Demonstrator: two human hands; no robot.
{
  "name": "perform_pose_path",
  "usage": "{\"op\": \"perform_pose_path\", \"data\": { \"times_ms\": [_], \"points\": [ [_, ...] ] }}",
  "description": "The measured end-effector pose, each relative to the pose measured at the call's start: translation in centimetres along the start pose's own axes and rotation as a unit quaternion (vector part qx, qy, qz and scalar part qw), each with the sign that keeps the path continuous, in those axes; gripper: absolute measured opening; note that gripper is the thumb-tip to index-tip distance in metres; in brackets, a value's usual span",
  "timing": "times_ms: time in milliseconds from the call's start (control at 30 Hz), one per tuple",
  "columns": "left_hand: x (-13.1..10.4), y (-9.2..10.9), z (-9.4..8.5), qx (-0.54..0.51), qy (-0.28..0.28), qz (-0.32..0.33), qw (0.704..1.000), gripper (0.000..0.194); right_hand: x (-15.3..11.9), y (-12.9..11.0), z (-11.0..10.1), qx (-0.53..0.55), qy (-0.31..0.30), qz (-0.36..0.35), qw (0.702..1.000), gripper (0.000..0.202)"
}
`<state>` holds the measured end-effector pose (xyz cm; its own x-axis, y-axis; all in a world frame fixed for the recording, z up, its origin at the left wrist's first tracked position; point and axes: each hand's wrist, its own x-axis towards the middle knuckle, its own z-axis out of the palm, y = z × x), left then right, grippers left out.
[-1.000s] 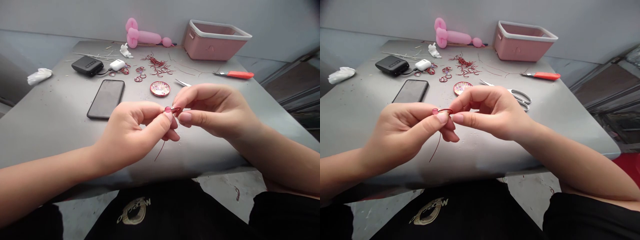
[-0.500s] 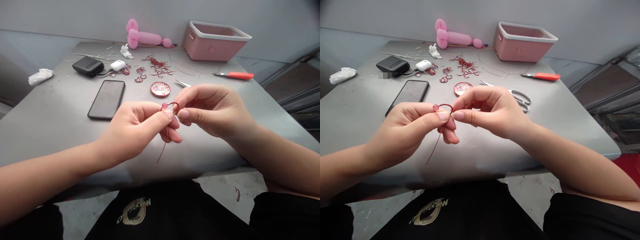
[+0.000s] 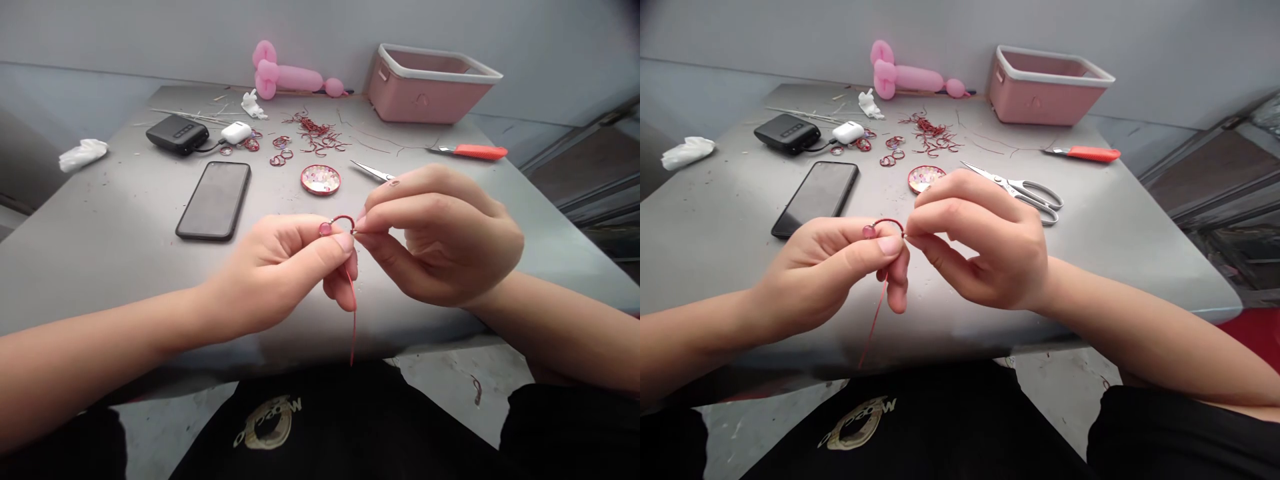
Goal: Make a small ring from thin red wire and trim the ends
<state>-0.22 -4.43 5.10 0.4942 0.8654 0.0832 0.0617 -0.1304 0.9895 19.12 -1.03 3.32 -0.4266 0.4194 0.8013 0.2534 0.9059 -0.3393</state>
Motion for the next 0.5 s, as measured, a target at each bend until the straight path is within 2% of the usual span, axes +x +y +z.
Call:
{"op": "perform_pose_path", "data": {
  "times_ms": [100, 300, 433, 500],
  "points": [
    [0.0, 0.0, 0.0, -0.056, -0.028, -0.024, 0.998, 0.03, 0.2, -0.2, -0.4, -0.013, -0.011, -0.018, 1.0, 0.015],
    [0.1, 0.3, 0.2, -0.109, -0.082, -0.073, 0.988, 0.034, -0.2, 0.5, -0.4, -0.005, 0.017, -0.111, 0.994, 0.027],
    [-0.2, 0.5, 0.4, -0.138, -0.126, -0.091, 0.978, 0.034, -0.4, 1.2, 0.0, 0.017, 0.037, -0.164, 0.986, 0.021],
    [-0.3, 0.7, 0.4, -0.154, -0.146, -0.087, 0.973, 0.035, -0.4, 1.1, 0.0, 0.031, 0.043, -0.162, 0.985, 0.02]
  ]
}}
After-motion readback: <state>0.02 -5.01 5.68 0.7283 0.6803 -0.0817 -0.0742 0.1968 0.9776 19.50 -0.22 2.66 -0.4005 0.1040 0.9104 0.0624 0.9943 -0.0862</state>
